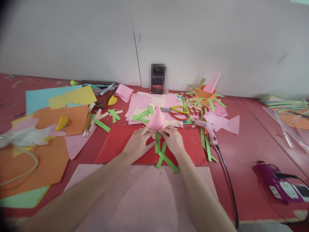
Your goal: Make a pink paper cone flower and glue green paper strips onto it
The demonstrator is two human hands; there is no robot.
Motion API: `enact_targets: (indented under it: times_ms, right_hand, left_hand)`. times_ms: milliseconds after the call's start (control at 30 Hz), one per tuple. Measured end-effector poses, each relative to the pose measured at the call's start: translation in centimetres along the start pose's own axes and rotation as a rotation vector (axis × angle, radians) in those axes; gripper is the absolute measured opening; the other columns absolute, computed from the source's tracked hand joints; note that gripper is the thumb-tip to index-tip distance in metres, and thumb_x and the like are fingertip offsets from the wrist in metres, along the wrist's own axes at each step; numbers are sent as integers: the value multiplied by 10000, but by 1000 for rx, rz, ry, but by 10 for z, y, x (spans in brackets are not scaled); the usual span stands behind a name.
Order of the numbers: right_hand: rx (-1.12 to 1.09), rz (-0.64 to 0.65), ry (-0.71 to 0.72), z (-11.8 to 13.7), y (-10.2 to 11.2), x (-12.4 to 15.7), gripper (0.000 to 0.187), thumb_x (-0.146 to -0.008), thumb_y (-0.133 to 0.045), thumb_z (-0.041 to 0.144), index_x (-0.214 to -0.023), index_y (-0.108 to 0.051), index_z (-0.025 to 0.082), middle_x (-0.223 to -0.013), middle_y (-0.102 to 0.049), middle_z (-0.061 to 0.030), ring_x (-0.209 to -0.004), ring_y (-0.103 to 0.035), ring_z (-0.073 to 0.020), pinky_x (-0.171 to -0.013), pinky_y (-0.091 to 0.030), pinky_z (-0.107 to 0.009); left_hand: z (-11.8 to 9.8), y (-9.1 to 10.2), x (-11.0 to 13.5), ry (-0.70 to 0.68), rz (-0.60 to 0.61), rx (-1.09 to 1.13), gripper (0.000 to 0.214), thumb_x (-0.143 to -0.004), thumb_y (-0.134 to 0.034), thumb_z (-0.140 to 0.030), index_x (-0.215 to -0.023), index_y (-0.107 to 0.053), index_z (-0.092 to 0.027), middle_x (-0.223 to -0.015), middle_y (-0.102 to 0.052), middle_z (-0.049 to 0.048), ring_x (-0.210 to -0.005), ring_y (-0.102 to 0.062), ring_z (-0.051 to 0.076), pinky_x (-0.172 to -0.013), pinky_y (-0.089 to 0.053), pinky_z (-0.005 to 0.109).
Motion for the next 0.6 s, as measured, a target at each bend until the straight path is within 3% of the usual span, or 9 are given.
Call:
enact_targets:
  times_ms: [300,600]
  right_hand:
    - [15,-11,12,2,1,1,222,-837,-487,334,-815,-694,259,-824,-617,-24,-773,-590,-159,-691,-452,-277]
    - [12,-11,16,3,1,1,216,-843,-484,303,-819,-693,256,-806,-609,-14,-767,-589,-148,-704,-449,-265]
  left_hand:
    - [-16,1,6,-115,38,-120,335,-876,-468,-366,-1138,-556,-177,-1034,-535,96,-1003,-509,252,-754,-448,373]
    - [-20,3,3,-111,102,-156,307,-886,-456,-344,-1101,-568,-155,-980,-535,88,-1010,-485,252,-732,-437,361]
Point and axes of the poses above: each hand's wrist, its own x-axis away from the middle knuckle, its own y-axis out of the back of the hand, z = x × y, the point moved 7 cm from there along -x, towards the middle knuckle
